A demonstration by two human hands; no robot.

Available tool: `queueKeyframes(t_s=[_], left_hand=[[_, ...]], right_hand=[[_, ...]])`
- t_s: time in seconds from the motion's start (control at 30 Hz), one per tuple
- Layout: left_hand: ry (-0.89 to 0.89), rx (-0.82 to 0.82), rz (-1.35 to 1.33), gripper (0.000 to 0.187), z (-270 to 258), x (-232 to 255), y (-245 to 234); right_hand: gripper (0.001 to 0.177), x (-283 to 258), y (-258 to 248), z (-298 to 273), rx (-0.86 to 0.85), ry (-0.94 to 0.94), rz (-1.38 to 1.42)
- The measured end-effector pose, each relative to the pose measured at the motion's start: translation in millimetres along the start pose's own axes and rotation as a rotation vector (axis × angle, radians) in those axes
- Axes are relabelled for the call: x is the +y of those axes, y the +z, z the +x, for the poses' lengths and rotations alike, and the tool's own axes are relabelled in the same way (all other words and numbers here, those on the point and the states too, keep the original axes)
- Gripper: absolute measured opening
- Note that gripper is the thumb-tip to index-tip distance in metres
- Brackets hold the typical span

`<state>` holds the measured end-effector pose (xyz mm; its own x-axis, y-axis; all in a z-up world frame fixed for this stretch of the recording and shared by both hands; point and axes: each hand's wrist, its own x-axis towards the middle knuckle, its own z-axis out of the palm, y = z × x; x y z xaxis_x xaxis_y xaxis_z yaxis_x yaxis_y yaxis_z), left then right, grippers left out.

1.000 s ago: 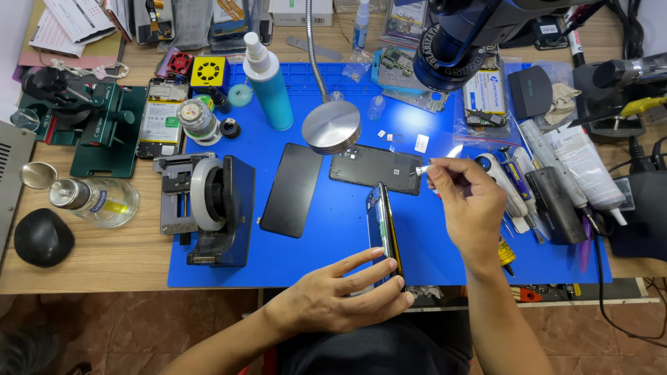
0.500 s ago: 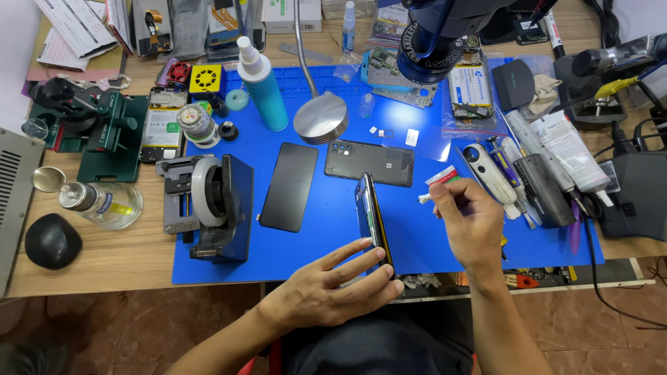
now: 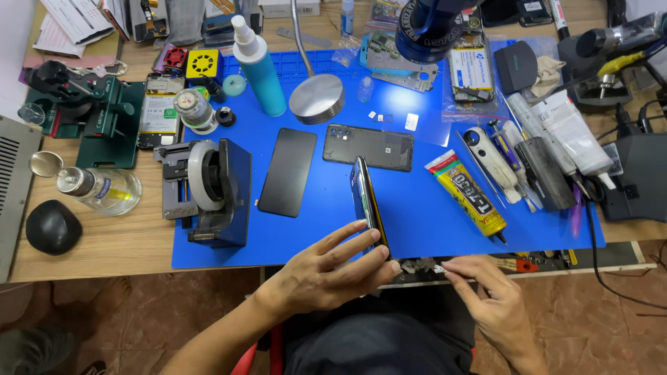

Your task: The person cleans the edges of a smartphone with a tissue, then applies adhesive from a tube along the phone's frame. They wipe away excess adhesive and continue applying glue to different sections of the device's perimeter.

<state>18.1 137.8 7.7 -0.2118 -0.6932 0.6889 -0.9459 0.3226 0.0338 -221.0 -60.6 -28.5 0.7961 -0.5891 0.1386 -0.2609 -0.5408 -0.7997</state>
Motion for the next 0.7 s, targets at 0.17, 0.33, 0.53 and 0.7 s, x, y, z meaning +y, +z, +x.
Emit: queueKeyframes(t_s=[0.17,0.33,0.53,0.7], left_hand=[[0.017,0.008,0.048,0.032,-3.0,0.7,7.8],[0.032,0.027,0.114,0.036,0.5,1.9,8.8],[-0.024,0.077,0.013,0.036,3.3,3.1,6.1],[-0.268,0.228,-0.221,0.052,4.5,0.8,1.2]], right_hand=[[0.013,48.7,6.7,-25.6,0.120,-0.064,-0.237],[0.006,82.9,27.4,-25.7,0.170,-0.169,-0.367],[0.005,71.7,30.1,-19.1,0.237,-0.343,-0.578],[0.008,44.4,18.2,-15.1,0.343,-0.440,-0.383]])
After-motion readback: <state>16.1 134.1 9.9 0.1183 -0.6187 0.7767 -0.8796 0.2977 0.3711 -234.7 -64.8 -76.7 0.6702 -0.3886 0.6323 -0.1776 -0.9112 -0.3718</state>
